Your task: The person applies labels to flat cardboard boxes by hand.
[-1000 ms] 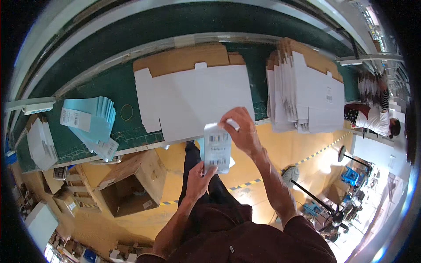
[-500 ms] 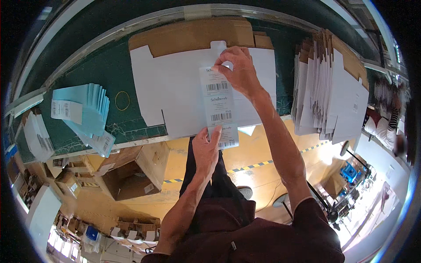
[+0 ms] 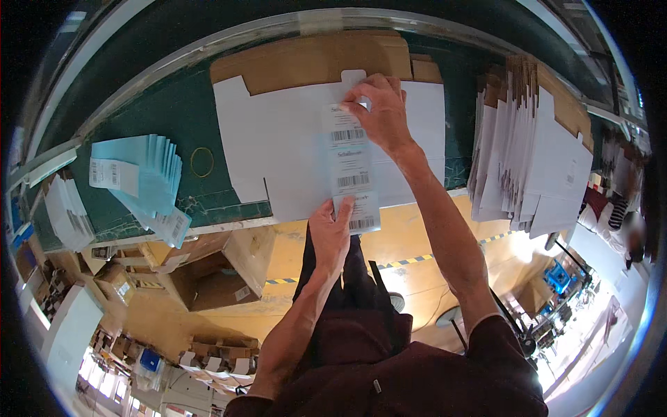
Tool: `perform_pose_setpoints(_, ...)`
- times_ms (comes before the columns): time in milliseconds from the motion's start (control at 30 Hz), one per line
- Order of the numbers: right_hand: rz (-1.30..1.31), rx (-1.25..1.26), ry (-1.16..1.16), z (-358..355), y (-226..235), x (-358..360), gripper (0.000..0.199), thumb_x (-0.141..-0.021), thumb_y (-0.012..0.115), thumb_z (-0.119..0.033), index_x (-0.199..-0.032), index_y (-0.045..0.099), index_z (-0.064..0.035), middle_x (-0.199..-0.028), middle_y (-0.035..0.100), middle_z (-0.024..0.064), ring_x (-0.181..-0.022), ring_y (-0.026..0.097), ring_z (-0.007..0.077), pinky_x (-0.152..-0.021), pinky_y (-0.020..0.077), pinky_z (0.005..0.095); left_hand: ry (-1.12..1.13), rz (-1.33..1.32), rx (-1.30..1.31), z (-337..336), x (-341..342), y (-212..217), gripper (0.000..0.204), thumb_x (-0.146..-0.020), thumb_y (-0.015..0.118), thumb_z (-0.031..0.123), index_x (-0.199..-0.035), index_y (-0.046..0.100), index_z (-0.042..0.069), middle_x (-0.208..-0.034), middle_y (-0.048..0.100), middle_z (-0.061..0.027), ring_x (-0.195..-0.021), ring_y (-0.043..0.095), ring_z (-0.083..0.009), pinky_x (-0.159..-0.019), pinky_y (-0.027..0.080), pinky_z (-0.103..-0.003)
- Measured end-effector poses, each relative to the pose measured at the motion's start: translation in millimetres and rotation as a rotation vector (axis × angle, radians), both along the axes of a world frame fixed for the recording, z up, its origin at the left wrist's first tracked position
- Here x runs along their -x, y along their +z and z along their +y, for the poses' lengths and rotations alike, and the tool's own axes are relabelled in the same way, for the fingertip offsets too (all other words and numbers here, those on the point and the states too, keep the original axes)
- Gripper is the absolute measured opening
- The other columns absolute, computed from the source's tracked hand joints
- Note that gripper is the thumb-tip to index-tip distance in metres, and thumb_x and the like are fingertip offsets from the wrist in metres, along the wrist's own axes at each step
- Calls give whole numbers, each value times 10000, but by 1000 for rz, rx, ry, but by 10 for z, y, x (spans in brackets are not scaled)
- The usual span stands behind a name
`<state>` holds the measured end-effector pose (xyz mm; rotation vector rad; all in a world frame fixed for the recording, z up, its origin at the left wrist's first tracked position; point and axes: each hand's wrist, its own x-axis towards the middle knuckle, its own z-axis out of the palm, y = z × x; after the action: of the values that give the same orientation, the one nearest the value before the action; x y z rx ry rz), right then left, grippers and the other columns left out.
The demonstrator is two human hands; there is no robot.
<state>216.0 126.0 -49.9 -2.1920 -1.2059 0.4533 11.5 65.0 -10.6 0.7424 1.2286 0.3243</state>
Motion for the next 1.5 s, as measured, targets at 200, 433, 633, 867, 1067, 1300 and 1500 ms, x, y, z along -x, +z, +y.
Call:
perform_pose_setpoints(200,-49,-52,-14,-13,-74,-16,261,-713,799,-257,-916,676,-148,-1061,567,62,-1068,477,308,-900,358,470,-76,118,8,-174,188,-23,309,-949,612,193,-1043,642,-100,-941,698,-95,-823,617,-108,-768,490,-267)
perform_pose_setpoints(433,-61,-26,89,-92,-44,-40,467,-714,821,-303,-1093,592,-155,-1132,526,80,-1129,434,314,-979,319,464,-270,178,29,-466,628,-18,221,-935,619,171,-954,656,-46,-787,678,-100,-690,598,-124,-652,482,-298)
perform_pose_setpoints(633,-139,-106,194,-163,-70,-147,684,-691,819,-373,-1253,516,-127,-1195,500,115,-1132,450,334,-977,352,475,-729,105,-790,-506,958,34,108,-826,671,55,-933,659,46,-838,662,-138,-773,637,-325,-686,495,-432)
perform_pose_setpoints(867,-131,-93,57,-227,-215,-132,839,-712,788,-387,-1392,407,-76,-1340,444,166,-1217,421,381,-999,363,501,-707,-147,-1117,513,173,108,180,-790,687,28,-963,644,47,-1317,557,-158,-1227,510,-373,-960,425,-454)
perform_pose_setpoints(1067,-323,46,-44,-708,-233,-69,1160,-623,789,-556,-1471,245,19,-1490,266,259,-1381,233,433,-1136,211,513,-912,-177,-1179,986,-402,-338,137,-829,687,153,-883,653,32,-1524,334,-144,-1428,255,-344,-1138,216,-495)
perform_pose_setpoints(1300,-209,233,-515,-1237,-178,-135,1241,-630,696,-734,-1465,219,49,-1473,304,284,-1346,284,466,-1106,224,559,-1112,195,-1253,1358,406,-295,348,-863,647,235,-1137,656,21,-1569,258,-99,-1464,145,-342,-1175,88,-503)
perform_pose_setpoints(1500,-127,421,-712,-904,-206,156,1086,-610,765,-629,-1399,348,-11,-1404,404,206,-1290,384,393,-1020,348,560,-623,271,-1340,1596,1243,-743,519,-912,594,248,-1362,492,12,-1464,400,-219,-1372,338,-381,-1146,221,-488)
